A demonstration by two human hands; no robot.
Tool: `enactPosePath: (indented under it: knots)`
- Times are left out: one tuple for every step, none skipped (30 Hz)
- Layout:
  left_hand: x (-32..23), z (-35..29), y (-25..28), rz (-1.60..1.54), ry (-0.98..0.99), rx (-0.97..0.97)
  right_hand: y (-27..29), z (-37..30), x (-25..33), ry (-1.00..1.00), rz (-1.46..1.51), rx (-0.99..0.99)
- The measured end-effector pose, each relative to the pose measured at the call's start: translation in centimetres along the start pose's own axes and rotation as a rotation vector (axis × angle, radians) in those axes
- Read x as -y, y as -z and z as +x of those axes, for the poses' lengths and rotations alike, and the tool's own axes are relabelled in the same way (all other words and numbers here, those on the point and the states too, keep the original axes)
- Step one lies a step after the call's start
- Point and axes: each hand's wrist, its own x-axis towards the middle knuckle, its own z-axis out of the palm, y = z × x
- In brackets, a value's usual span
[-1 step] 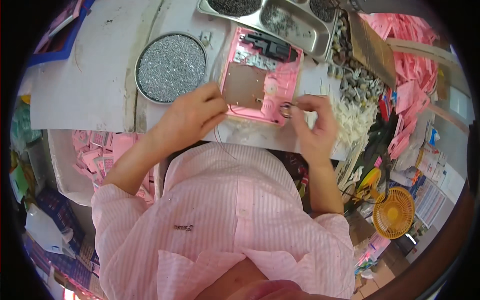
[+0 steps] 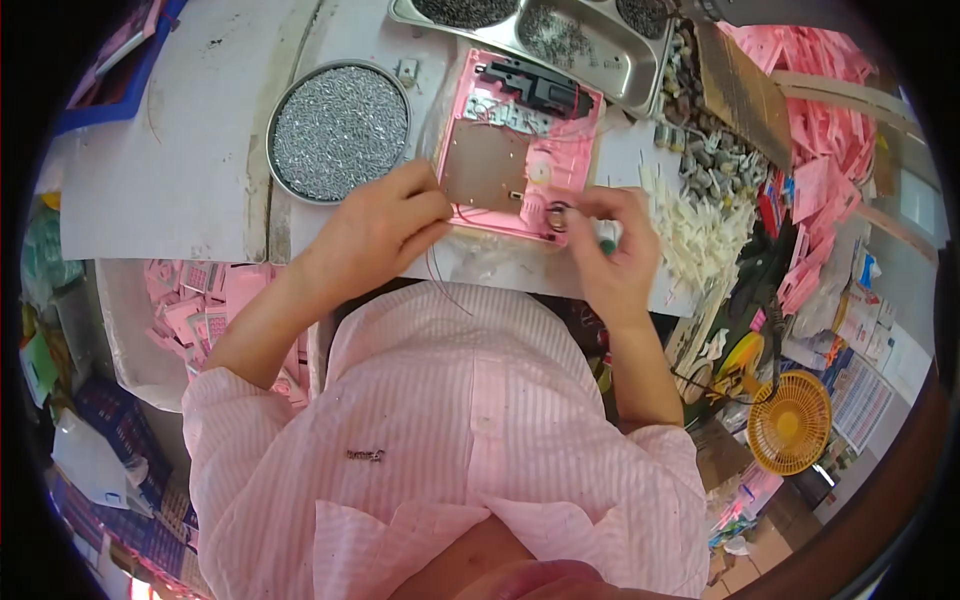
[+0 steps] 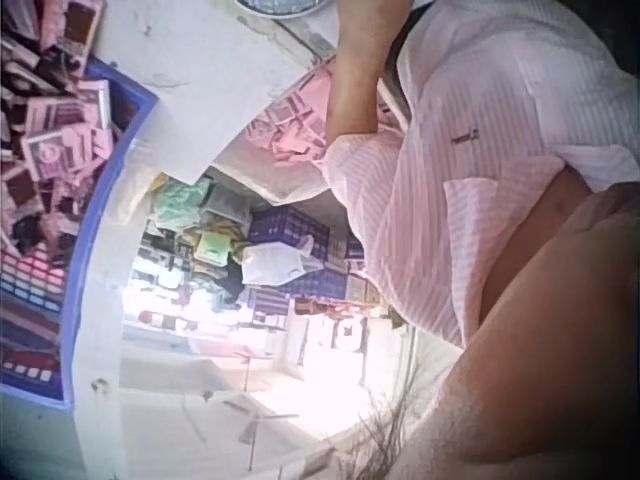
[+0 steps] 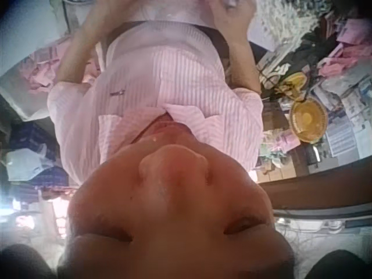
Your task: The recorder is assembling and soldering components into a pink electronic housing at a factory workbench.
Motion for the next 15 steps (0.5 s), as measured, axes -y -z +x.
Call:
enactPosePath:
  knots:
    - [-0.1, 0.1, -0.1, -0.001, -0.001, -0.003, -0.6, -0.3, 0.2, -0.042, -0.049, 0.035]
    - [-0.1, 0.2, -0.2, -0.001, 0.0, -0.01, -0.8, -0.4, 0.0, 0.025, -0.172, 0.051]
    - [0.1, 0.2, -0.3, 0.004, -0.002, -0.013, -1.1, -0.2, -0.4, 0.099, -0.292, 0.07]
    - [0.0, 0.2, -0.4, 0.008, 0.002, -0.012, -1.3, -0.2, -0.6, 0.174, -0.412, 0.09]
    - [-0.1, 0.1, -0.4, 0.012, 0.007, -0.012, -1.3, -0.1, -0.5, 0.184, -0.447, 0.1]
    - [-0.1, 0.0, -0.5, 0.016, 0.016, -0.017, -1.3, 0.1, -0.4, 0.217, -0.468, 0.115]
    - [-0.1, -0.1, -0.6, 0.017, 0.012, -0.024, -1.2, 0.3, -0.3, 0.249, -0.489, 0.13]
    - [-0.1, -0.2, -0.6, 0.018, 0.009, -0.032, -1.1, 0.5, -0.3, 0.283, -0.509, 0.146]
    - [-0.1, -0.2, -0.7, 0.018, 0.004, -0.037, -0.9, 0.5, -0.1, 0.265, -0.467, 0.155]
    - [-0.2, -0.2, -0.7, 0.017, 0.005, -0.04, -0.7, 0.4, 0.1, 0.247, -0.424, 0.164]
    - [-0.3, -0.2, -0.7, 0.017, 0.006, -0.042, -0.6, 0.4, 0.1, 0.228, -0.381, 0.173]
    - [-0.3, -0.2, -0.7, 0.014, 0.007, -0.042, -0.7, 0.3, -0.2, 0.256, -0.381, 0.144]
    - [-0.3, -0.3, -0.7, 0.013, 0.01, -0.044, -0.9, 0.2, -0.8, 0.283, -0.381, 0.116]
    - [-0.2, -0.3, -0.8, 0.011, 0.012, -0.045, -1.1, 0.3, -1.3, 0.31, -0.38, 0.087]
    - [-0.2, -0.3, -0.8, 0.009, 0.012, -0.045, -1.2, 0.3, -1.5, 0.329, -0.387, 0.088]
